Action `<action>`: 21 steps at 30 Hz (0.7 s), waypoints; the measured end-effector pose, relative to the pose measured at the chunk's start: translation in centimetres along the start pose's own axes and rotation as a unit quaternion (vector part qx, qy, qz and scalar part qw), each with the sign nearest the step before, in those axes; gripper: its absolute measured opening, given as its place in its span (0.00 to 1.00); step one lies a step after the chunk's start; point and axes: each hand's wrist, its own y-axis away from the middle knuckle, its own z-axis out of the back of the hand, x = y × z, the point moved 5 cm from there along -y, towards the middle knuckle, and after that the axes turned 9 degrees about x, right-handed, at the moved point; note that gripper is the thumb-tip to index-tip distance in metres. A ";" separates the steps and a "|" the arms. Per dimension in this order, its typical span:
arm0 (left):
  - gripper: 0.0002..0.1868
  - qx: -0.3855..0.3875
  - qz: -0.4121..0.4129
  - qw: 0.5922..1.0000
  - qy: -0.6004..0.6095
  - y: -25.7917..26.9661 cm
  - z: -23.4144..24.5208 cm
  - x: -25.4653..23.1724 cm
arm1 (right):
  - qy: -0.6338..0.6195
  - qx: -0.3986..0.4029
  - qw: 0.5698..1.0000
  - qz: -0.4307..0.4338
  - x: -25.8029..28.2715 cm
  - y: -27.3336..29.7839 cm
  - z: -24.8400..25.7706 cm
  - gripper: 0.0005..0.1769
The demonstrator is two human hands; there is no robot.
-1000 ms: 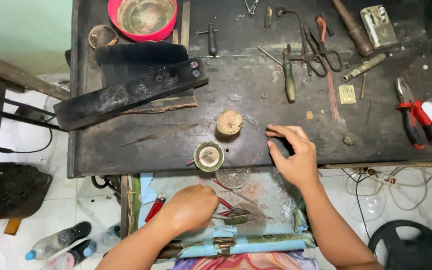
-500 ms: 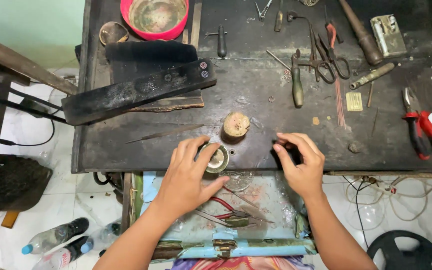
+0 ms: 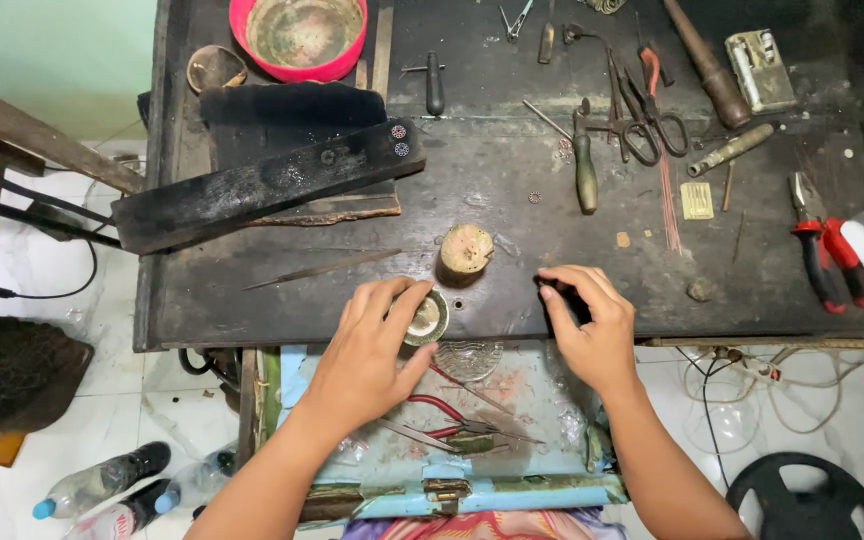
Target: Soldering and shaping a small jewelry component using a blowtorch and hand tools on a workbench.
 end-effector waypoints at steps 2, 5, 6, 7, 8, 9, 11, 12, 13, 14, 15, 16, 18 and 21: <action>0.37 -0.005 0.006 1.000 0.001 0.0 0.2 0.2 | 0.001 0.000 1.000 0.003 0.1 -0.1 0.0 0.08; 0.38 -0.007 0.018 1.000 0.001 0.1 0.7 0.3 | 0.003 0.002 1.000 0.004 0.1 0.1 -0.1 0.08; 0.39 -0.006 0.024 1.000 0.000 0.1 0.9 0.3 | 0.003 0.003 1.000 0.004 0.0 0.0 -0.1 0.08; 0.39 -0.006 0.024 1.000 0.000 0.0 1.0 0.5 | 0.003 0.003 1.000 0.004 0.0 0.0 -0.1 0.08; 0.39 -0.010 0.033 0.999 -0.004 0.1 1.1 0.7 | -0.002 0.003 1.000 0.003 0.1 0.0 -0.1 0.08; 0.39 -0.014 0.041 0.999 -0.008 0.1 1.2 1.0 | -0.007 0.002 1.000 0.002 0.1 0.1 -0.1 0.08; 0.40 -0.028 0.046 0.999 -0.004 0.2 1.5 1.6 | -0.011 0.005 1.000 0.001 0.0 0.1 -0.1 0.08; 0.42 -0.041 0.049 0.998 -0.001 0.3 1.7 1.9 | -0.014 0.004 1.000 0.002 0.0 0.1 -0.1 0.08; 0.42 -0.041 0.050 0.998 -0.001 0.4 2.1 2.0 | -0.015 0.005 1.000 0.001 0.0 0.1 -0.2 0.08; 0.42 -0.049 0.053 0.997 0.001 0.5 2.6 2.1 | -0.013 0.004 1.000 -0.003 -0.1 0.2 -0.2 0.08; 0.43 -0.057 0.056 0.997 0.003 0.5 3.1 2.2 | -0.011 0.004 1.000 -0.007 -0.2 0.2 -0.2 0.07; 0.43 -0.054 0.058 0.997 0.005 0.5 3.6 2.4 | -0.012 0.005 1.000 -0.010 -0.1 0.2 -0.1 0.07; 0.43 -0.076 0.078 0.994 0.006 0.7 4.8 2.8 | 0.000 -0.003 1.000 -0.010 0.2 0.3 0.1 0.06; 0.43 -0.074 0.124 0.989 0.017 1.4 6.5 3.2 | -0.008 -0.015 1.000 -0.001 -0.2 0.7 0.2 0.05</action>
